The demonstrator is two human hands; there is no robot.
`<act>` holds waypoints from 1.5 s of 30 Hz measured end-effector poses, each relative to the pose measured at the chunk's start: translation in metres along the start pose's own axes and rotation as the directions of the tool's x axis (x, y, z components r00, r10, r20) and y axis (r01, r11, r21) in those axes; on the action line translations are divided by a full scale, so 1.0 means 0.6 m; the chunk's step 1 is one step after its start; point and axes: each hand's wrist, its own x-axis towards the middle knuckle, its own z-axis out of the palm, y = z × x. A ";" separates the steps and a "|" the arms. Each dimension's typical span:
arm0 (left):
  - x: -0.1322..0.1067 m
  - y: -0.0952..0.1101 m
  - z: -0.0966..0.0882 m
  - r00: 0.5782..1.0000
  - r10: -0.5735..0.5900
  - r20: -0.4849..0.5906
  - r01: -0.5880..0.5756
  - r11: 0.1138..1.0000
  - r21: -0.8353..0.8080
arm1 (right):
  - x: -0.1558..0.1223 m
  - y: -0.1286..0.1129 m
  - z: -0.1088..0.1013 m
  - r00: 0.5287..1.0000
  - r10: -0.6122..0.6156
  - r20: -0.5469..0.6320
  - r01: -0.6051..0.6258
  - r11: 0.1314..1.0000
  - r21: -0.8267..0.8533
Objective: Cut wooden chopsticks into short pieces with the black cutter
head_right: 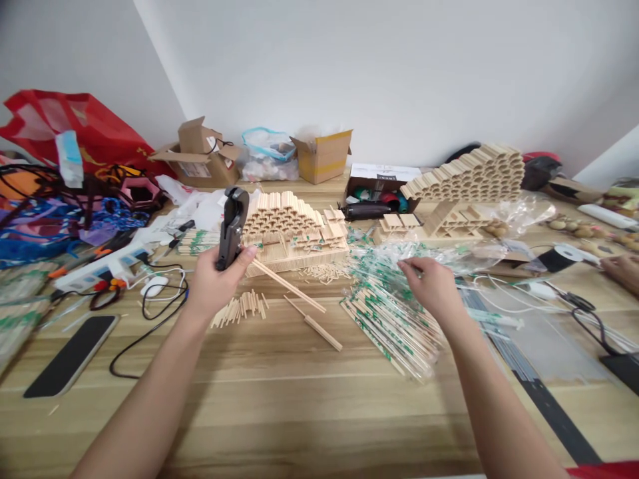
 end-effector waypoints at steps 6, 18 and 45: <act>-0.004 0.002 0.001 0.998 -0.023 0.053 0.024 1.000 -0.020 | 0.017 -0.073 0.030 0.977 -0.051 -0.209 0.009 0.980 -0.200; -0.006 0.001 0.011 0.992 0.058 0.110 -0.064 0.996 0.057 | -0.097 -0.289 0.061 0.815 -0.468 0.342 0.009 0.600 0.800; 0.006 -0.008 -0.021 0.977 0.182 -0.114 -0.150 0.959 0.241 | -0.054 -0.215 0.096 0.675 -0.188 0.714 0.260 0.965 0.008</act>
